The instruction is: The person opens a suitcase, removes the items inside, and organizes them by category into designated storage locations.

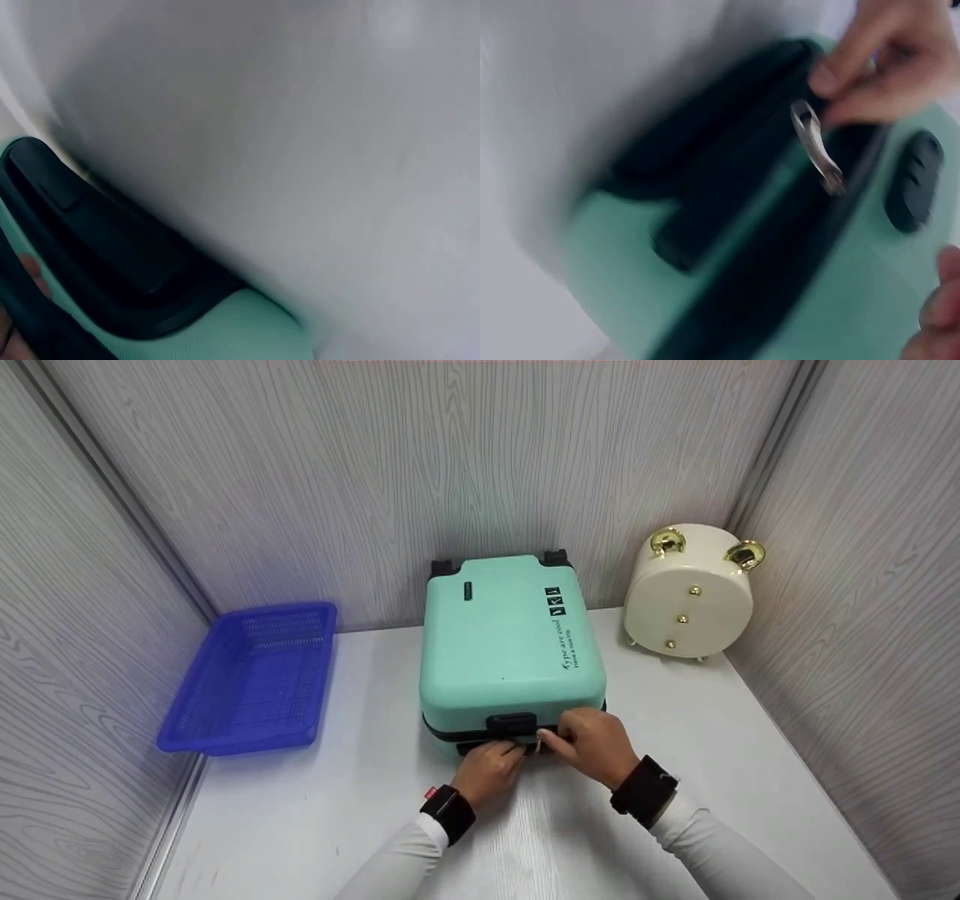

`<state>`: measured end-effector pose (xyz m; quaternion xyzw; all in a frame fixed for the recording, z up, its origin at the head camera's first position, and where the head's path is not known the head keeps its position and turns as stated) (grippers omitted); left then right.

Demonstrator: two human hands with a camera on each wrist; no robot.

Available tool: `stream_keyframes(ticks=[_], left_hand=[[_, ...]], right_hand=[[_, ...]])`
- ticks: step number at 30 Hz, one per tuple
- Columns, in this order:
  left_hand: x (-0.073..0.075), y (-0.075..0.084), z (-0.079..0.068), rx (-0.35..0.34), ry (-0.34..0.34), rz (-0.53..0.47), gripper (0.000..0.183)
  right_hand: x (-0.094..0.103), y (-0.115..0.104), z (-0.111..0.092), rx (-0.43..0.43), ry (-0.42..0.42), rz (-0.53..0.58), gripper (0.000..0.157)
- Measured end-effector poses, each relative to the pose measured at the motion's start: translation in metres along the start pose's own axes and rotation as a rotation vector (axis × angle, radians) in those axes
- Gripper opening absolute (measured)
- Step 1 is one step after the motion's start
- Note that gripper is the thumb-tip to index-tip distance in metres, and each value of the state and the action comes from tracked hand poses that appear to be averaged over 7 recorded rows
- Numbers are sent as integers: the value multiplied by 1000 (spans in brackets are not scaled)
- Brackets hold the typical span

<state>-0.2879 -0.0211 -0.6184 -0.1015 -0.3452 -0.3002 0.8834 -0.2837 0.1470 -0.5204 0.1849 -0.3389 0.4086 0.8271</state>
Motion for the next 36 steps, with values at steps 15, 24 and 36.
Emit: stream_keyframes(ticks=[15, 24, 36], left_hand=[[-1, 13, 15, 221, -84, -17, 30], [-7, 23, 22, 288, -84, 102, 36], [-8, 24, 19, 264, -50, 59, 27]], right_hand=[[5, 32, 50, -18, -142, -74, 100], [-16, 53, 53, -108, -390, -83, 123], [-22, 55, 53, -75, -421, -101, 114]])
Point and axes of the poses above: each hand's wrist, its own z-axis towards the middle knuckle, its own x-axis out of the back of the hand, y = z × x, the point moved 6 cm from there along z, towards the middle knuckle, and after that the axes turned 13 degrees about x, right-handed, at the moved point
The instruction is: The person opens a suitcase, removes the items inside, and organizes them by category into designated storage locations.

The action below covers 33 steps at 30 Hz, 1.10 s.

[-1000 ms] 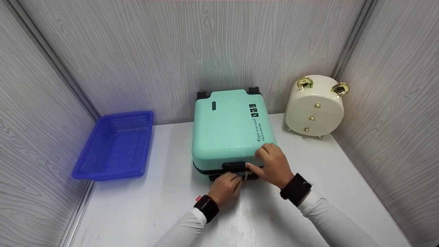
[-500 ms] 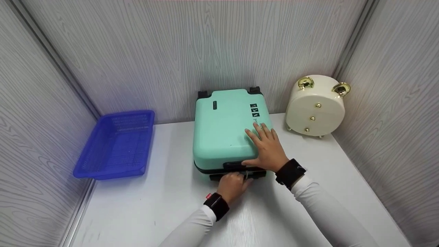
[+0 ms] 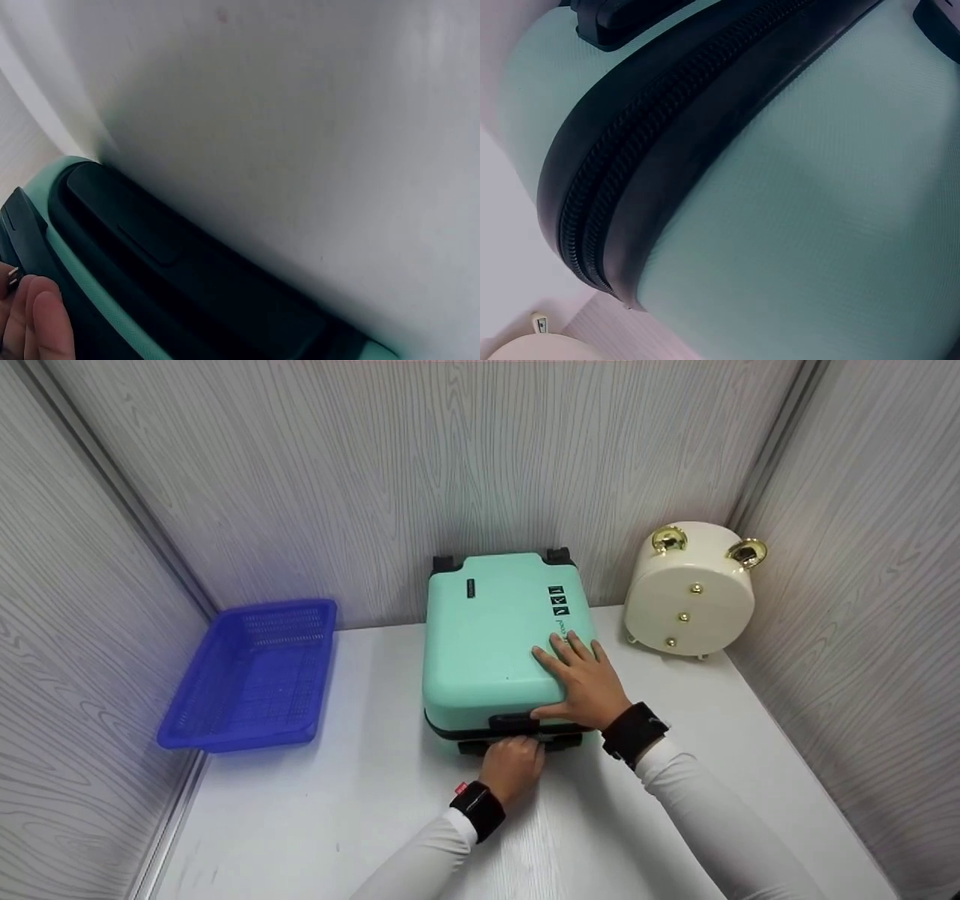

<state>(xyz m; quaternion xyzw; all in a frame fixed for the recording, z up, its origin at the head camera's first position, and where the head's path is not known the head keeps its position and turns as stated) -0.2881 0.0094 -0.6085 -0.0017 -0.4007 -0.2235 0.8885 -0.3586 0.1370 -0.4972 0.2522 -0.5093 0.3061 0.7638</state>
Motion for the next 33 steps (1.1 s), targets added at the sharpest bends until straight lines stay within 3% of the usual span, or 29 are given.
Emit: stream_keyframes(ticks=[17, 29, 33], left_hand=[[13, -9, -3, -2, -30, -182, 33], [33, -49, -17, 69, -20, -245, 41], [39, -62, -22, 64, 20, -236, 43]], right_hand=[[-1, 0, 0, 39, 9, -3, 110], [0, 0, -1, 21, -6, 5, 109], [1, 0, -1, 24, -4, 14, 108]])
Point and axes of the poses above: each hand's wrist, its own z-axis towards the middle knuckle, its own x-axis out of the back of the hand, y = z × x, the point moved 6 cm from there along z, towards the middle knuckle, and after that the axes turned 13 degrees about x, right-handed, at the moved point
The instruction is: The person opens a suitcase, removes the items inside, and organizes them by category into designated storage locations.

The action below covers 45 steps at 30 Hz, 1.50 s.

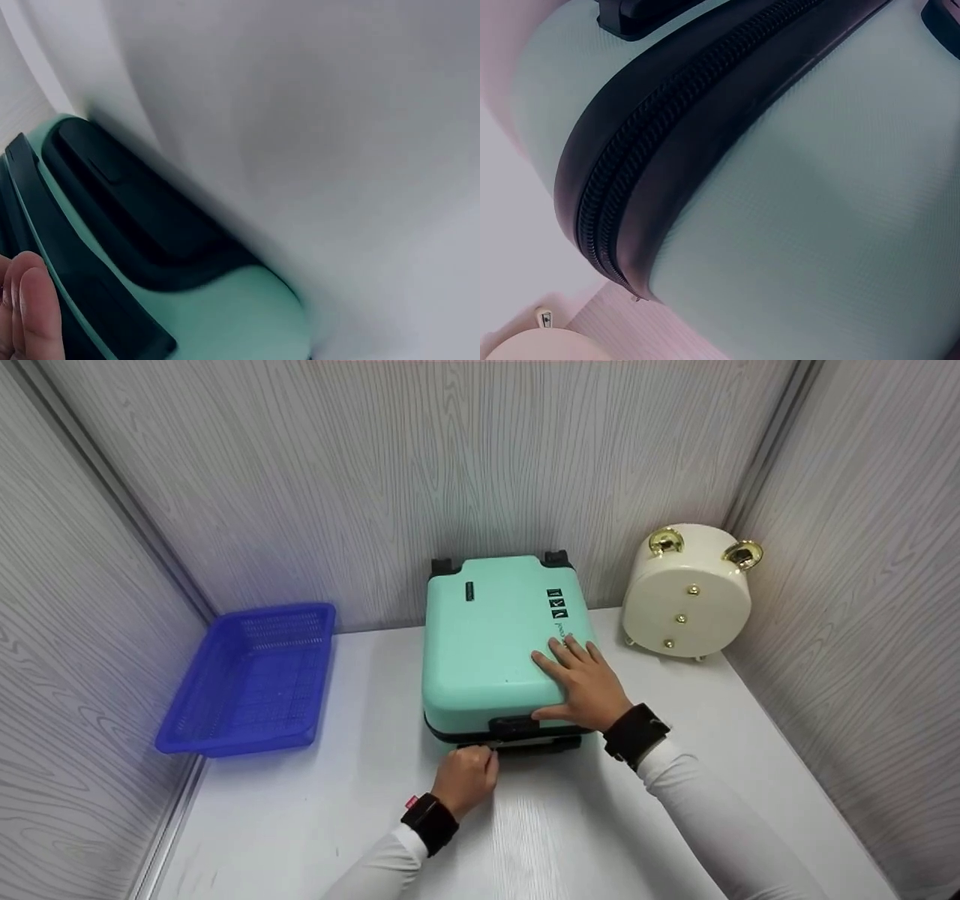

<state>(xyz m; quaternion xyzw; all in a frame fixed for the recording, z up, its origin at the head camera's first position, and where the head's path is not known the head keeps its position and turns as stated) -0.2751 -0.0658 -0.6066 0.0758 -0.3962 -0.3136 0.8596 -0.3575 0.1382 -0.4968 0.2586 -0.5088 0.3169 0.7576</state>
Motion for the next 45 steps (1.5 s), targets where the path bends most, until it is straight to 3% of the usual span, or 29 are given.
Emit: stream_keyframes(ticks=[5, 13, 29, 39, 45], left_hand=[[12, -14, -4, -53, 68, 6, 49], [36, -43, -11, -43, 127, 26, 48], [53, -80, -11, 70, 90, 34, 39], [59, -101, 5, 191, 51, 55, 27], [54, -114, 18, 251, -11, 63, 32]], right_hand=[[3, -1, -2, 14, 21, -9, 106], [2, -1, -2, 24, 20, -9, 105], [1, -2, -4, 25, 34, 15, 104], [0, -1, -4, 24, 41, 24, 104], [-1, -2, -4, 25, 36, 14, 104]])
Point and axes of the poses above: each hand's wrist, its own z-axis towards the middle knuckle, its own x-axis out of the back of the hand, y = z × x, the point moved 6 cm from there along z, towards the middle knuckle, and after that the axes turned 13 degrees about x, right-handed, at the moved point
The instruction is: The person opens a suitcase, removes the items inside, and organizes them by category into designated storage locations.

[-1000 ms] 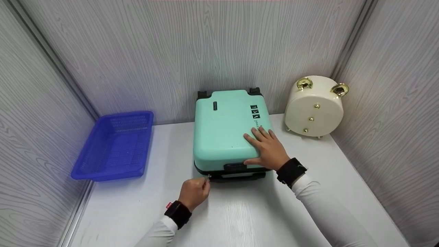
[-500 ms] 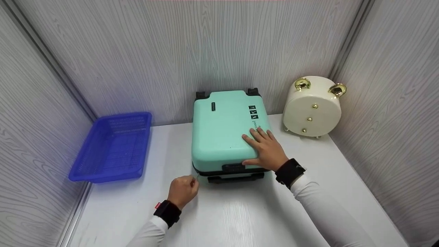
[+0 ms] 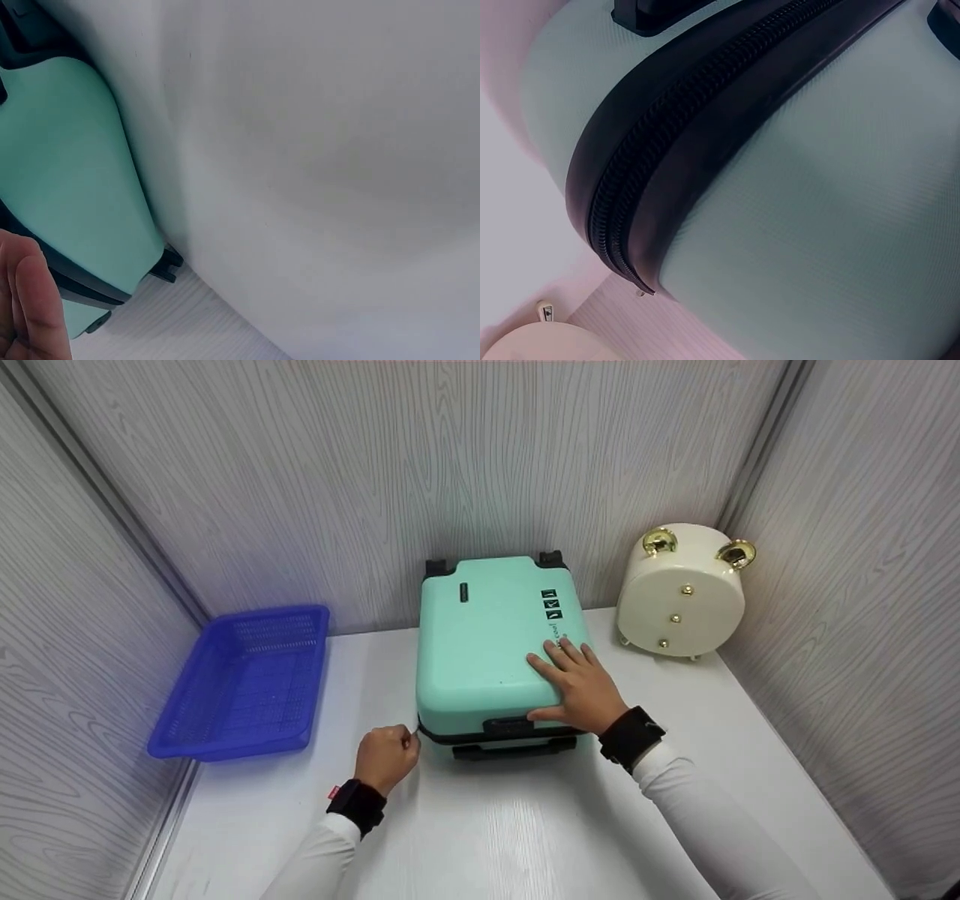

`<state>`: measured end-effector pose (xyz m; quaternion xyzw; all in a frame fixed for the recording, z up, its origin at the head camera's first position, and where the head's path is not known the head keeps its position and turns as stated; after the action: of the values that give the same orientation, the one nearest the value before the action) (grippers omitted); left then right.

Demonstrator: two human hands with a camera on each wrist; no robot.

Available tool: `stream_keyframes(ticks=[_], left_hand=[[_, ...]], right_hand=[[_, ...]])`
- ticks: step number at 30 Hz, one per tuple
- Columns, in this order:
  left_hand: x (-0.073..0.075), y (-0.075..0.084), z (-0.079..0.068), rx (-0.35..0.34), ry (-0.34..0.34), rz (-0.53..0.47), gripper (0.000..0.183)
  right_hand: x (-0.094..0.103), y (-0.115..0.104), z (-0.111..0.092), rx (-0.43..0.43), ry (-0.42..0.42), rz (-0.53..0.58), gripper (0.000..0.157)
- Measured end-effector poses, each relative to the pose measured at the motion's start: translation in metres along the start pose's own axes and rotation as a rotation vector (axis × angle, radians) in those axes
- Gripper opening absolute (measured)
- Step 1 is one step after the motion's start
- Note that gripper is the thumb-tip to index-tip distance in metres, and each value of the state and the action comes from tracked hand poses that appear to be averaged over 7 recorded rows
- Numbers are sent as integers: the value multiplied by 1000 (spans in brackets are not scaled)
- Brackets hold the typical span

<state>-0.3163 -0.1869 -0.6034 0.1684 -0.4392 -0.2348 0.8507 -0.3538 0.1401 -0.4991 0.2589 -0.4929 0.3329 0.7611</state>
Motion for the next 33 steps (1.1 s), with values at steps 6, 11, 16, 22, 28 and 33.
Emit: stream_keyframes(ticks=[6, 11, 16, 22, 28, 33], left_hand=[[-1, -3, 10, 51, -64, 3, 33], [-3, -5, 17, 96, -109, 19, 35], [-5, -11, 20, 156, -170, 31, 24], [-1, -10, 27, 203, -216, 41, 17], [2, -9, 45, 335, -268, -118, 32], [-2, -2, 61, 518, -371, -445, 47]], right_hand=[[0, 0, 1, 7, 11, -20, 104], [-2, 0, 2, 7, 2, -26, 104], [-2, -1, 0, 0, 7, -37, 104], [-2, 2, -9, -105, 86, 65, 88], [-8, 10, -34, -399, 253, 280, 81], [-18, 7, -55, -595, 374, 467, 90]])
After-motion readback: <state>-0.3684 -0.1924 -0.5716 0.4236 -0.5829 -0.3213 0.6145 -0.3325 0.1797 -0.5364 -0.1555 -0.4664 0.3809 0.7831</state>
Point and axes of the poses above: each hand's wrist, its own z-axis towards the middle knuckle, its own x-axis out of the back of the hand, y = z × x, the point moved 6 cm from there along z, towards the middle knuckle, and after that the axes turned 13 degrees about x, right-handed, at the moved point
